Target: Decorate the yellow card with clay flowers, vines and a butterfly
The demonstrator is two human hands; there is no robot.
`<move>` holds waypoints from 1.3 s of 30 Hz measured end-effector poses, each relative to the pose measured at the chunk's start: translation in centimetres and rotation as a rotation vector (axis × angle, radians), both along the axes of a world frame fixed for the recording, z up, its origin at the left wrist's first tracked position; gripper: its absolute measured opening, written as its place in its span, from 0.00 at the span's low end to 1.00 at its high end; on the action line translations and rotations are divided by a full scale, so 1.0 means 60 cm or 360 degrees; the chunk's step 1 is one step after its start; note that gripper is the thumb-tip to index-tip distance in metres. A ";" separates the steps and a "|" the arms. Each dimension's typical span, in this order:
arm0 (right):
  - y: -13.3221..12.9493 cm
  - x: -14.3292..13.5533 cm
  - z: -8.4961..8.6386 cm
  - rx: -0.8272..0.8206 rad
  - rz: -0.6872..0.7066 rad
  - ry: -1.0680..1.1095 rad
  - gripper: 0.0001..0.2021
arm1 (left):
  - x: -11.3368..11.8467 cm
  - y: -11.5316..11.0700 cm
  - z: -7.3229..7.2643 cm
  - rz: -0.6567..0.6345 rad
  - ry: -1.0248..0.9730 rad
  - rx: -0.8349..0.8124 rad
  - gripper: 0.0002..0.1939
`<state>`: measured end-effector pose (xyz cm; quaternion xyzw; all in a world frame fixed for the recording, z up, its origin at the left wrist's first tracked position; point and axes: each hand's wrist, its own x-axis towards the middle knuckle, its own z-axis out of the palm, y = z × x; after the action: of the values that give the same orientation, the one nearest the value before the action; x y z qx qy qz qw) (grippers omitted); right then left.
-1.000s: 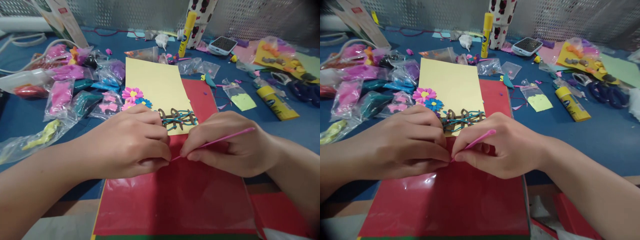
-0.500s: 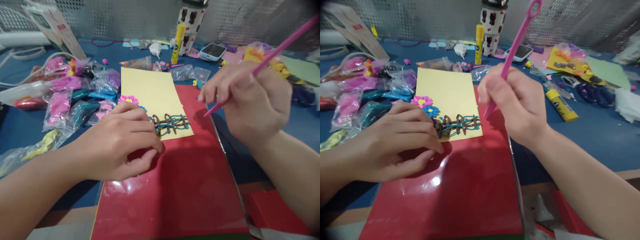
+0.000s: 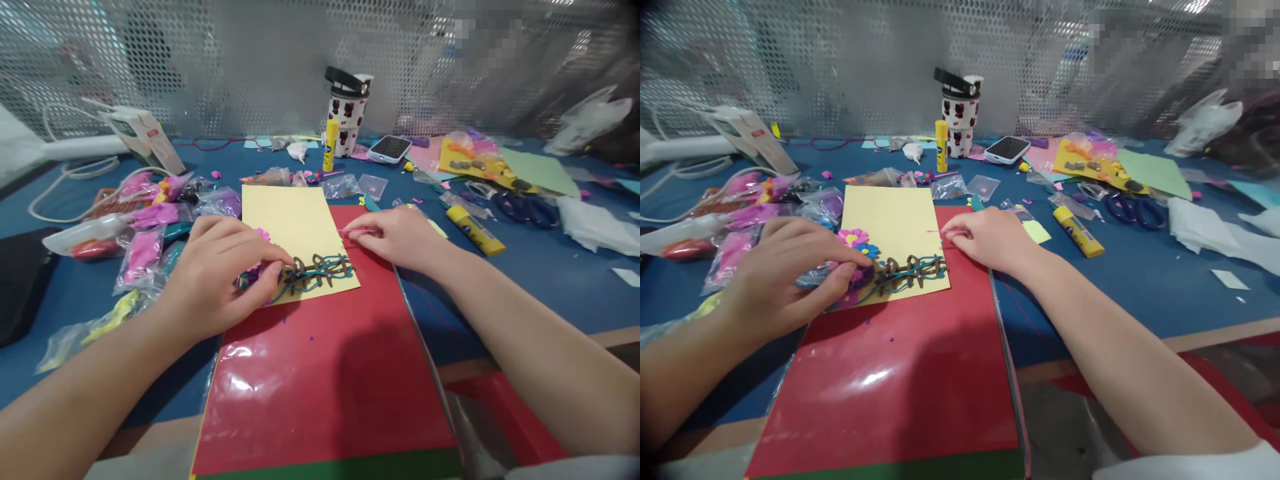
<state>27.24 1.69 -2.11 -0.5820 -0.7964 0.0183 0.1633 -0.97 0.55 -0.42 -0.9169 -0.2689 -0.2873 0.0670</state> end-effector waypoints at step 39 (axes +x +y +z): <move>-0.096 -0.101 0.020 -0.0232 0.0387 0.0749 0.08 | 0.024 -0.031 -0.012 -0.0088 -0.0139 0.0042 0.04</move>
<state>21.15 -4.06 -0.89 -0.4720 -0.7972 0.2298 0.2980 0.47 -1.29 -1.14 -0.9096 -0.2423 -0.3322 0.0593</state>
